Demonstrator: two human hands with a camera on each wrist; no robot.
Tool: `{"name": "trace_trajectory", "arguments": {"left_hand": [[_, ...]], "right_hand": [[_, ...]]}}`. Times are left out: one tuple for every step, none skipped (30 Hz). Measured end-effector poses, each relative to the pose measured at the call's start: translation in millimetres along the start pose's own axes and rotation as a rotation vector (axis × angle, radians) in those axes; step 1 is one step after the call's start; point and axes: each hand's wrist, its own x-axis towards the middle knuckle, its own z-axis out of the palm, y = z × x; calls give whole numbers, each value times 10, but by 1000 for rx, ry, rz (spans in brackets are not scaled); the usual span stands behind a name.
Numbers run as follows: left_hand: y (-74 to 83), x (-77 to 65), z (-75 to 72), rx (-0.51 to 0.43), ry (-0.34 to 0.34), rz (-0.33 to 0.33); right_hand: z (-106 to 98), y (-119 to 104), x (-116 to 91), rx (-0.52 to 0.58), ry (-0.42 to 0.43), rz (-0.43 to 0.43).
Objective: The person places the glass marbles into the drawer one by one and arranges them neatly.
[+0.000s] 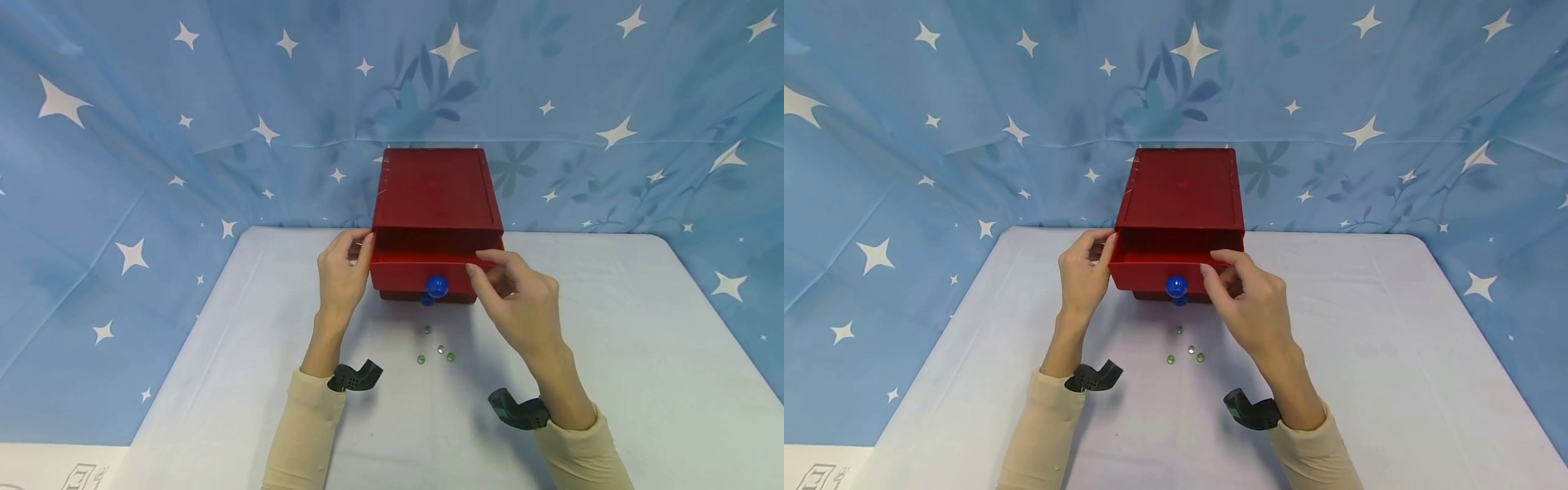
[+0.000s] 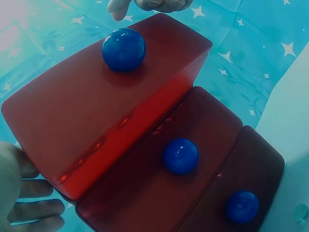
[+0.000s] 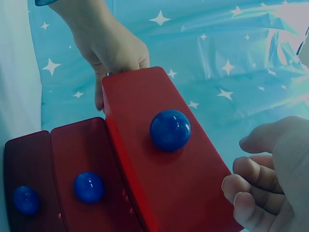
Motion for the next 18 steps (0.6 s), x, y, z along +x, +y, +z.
{"name": "trace_trajectory", "arguments": {"left_hand": [[2, 0, 0, -2, 0, 2], [0, 1, -1, -2, 0, 4], [0, 0, -1, -2, 0, 5], [-1, 0, -2, -3, -1, 6], [-1, 0, -3, -3, -1, 7], [0, 0, -3, -3, -1, 7], [0, -1, -4, -2, -3, 7], [0, 0, -4, -2, -2, 8], [1, 0, -4, -3, -3, 8], [2, 1, -5, -3, -2, 7], [3, 2, -6, -3, -1, 7], [3, 3, -6, -4, -1, 7], [2, 4, -6, -5, 0, 7], [1, 5, -6, -5, 2, 6], [0, 6, -6, -5, 2, 6], [-2, 6, -6, -5, 2, 6], [-3, 6, -6, -4, 2, 6], [-4, 7, -6, -4, 3, 6]], "right_hand": [[3, -6, -1, 5, -8, -9], [7, -11, -4, 12, -20, -15], [10, -15, -8, 14, -35, -28], [13, -18, -10, 20, -52, -38], [19, -20, -13, 28, -69, -48], [24, -24, -16, 35, -88, -58], [28, -29, -20, 44, -106, -66], [33, -33, -26, 53, -124, -74], [40, -36, -29, 66, -139, -79], [47, -41, -32, 79, -155, -82], [55, -47, -38, 91, -169, -84], [64, -52, -44, 101, -181, -88], [73, -57, -50, 109, -191, -93], [81, -63, -54, 114, -200, -98], [87, -69, -57, 121, -208, -101], [92, -75, -59, 127, -216, -104], [96, -81, -60, 132, -223, -107], [100, -83, -61, 137, -227, -111]]}}
